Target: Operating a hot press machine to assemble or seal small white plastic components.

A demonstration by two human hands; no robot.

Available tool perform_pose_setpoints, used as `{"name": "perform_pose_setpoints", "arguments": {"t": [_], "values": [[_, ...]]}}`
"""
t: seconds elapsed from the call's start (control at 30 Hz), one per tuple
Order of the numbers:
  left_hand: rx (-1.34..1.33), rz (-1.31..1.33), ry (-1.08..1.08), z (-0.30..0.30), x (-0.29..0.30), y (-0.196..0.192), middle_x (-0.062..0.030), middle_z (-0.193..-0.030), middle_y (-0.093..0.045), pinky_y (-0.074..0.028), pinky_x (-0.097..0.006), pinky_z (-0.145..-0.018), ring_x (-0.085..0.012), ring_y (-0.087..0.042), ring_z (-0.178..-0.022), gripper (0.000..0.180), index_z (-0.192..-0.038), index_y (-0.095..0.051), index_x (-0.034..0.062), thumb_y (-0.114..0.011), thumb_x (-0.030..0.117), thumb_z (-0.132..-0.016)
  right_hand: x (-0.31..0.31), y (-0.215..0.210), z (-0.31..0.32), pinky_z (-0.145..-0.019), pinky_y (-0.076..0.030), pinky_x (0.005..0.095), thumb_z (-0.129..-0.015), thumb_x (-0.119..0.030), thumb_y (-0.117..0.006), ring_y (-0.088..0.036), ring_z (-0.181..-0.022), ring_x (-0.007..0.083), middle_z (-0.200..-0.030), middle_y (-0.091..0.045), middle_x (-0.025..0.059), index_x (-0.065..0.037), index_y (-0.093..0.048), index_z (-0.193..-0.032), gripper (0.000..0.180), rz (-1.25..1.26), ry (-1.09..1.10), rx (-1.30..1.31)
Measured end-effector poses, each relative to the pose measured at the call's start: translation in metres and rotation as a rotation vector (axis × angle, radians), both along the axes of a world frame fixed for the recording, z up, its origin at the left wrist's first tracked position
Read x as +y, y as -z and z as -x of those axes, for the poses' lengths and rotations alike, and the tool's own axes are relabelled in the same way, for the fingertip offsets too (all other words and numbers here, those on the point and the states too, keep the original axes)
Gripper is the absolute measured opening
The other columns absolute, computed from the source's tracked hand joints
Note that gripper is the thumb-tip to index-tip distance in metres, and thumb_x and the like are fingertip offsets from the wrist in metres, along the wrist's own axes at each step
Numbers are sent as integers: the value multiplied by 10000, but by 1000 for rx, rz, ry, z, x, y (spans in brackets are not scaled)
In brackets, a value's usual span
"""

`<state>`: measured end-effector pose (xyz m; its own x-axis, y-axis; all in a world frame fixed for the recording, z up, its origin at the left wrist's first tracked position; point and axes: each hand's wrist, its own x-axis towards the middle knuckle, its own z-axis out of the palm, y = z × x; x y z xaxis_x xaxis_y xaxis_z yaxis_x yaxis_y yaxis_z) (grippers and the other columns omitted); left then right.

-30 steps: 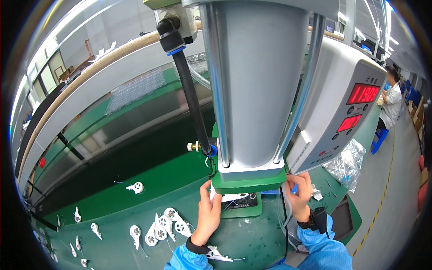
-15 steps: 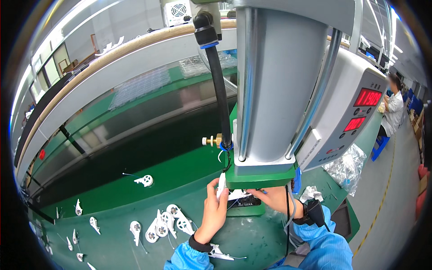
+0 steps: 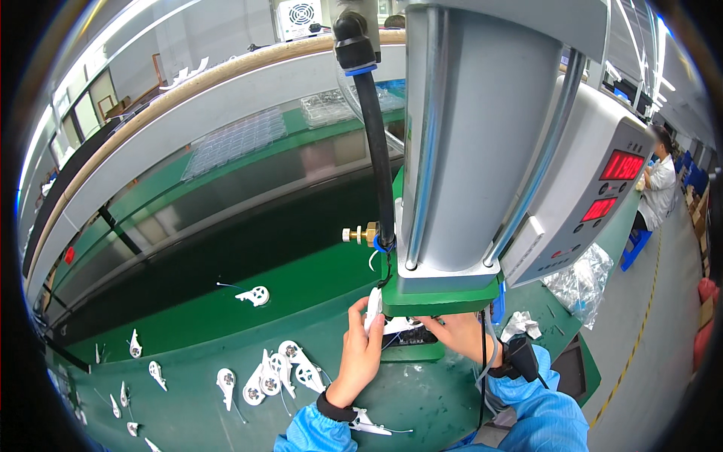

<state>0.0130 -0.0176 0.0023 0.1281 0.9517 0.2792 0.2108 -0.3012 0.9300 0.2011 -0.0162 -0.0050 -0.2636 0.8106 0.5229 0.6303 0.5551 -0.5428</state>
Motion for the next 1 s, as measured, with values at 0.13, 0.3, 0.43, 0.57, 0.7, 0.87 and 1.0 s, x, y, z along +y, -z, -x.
{"name": "perform_pose_setpoints", "arguments": {"t": [0.13, 0.3, 0.43, 0.57, 0.7, 0.87, 1.0], "values": [[4, 17, 0, 3, -7, 0, -175, -890, -615, -455, -299, -702, -224, -608, -793, 343, -1210, -332, 1, -435, 163, -925, -10, -9, 4, -833, -374, 427, -733, -56, -638, -498, -925, 344, -986, -555, 136, -54, -590, -1010, 282, -62, 2, -18], [-2, 13, -1, 6, -12, 0, -177, -904, -614, -456, -302, -725, -237, -609, -820, 348, -1213, -328, 2, -434, 172, -929, -18, -18, -9, -717, -446, 381, -722, -30, -637, -542, -802, 364, -889, -577, 153, -17, -618, -928, 208, -26, 17, 93], [-79, 127, 3, 9, -17, 3, -172, -924, -613, -452, -302, -748, -228, -604, -845, 345, -1212, -328, 0, -428, 178, -933, -33, -33, -21, -668, -456, 356, -716, 12, -615, -560, -764, 354, -874, -576, 170, 18, -613, -900, 185, -251, 164, 155], [-140, 148, -13, 12, -22, 1, -161, -926, -614, -448, -292, -749, -195, -596, -843, 345, -1211, -328, -4, -425, 178, -934, -33, -14, -35, -646, -440, 287, -726, 51, -568, -558, -725, 238, -848, -557, 150, 39, -598, -910, 187, -292, 394, 368], [-180, 151, -16, 11, -28, 3, -152, -924, -613, -448, -289, -743, -177, -588, -838, 347, -1212, -327, -1, -430, 175, -932, -25, 23, -53, -640, -394, 252, -787, 19, -522, -501, -723, 151, -814, -522, 106, 72, -548, -942, 167, -388, 482, 623], [-286, 188, -75, 14, -35, 6, -88, -861, -594, -436, -248, -649, -114, -534, -715, 338, -1203, -333, 8, -442, 166, -925, -27, 45, -62, -623, -419, 337, -795, -37, -520, -514, -687, 274, -810, -545, 159, 31, -559, -958, 180, -268, 651, 232], [-385, 245, 14, 19, -35, 15, 21, -839, -448, -286, -153, -454, -17, -350, -548, 444, -1328, -259, 120, -443, 136, -924, -26, 41, -55, -692, -438, 420, -775, -32, -537, -554, -810, 371, -909, -569, 209, 26, -566, -966, 202, 64, 493, 211]]}}
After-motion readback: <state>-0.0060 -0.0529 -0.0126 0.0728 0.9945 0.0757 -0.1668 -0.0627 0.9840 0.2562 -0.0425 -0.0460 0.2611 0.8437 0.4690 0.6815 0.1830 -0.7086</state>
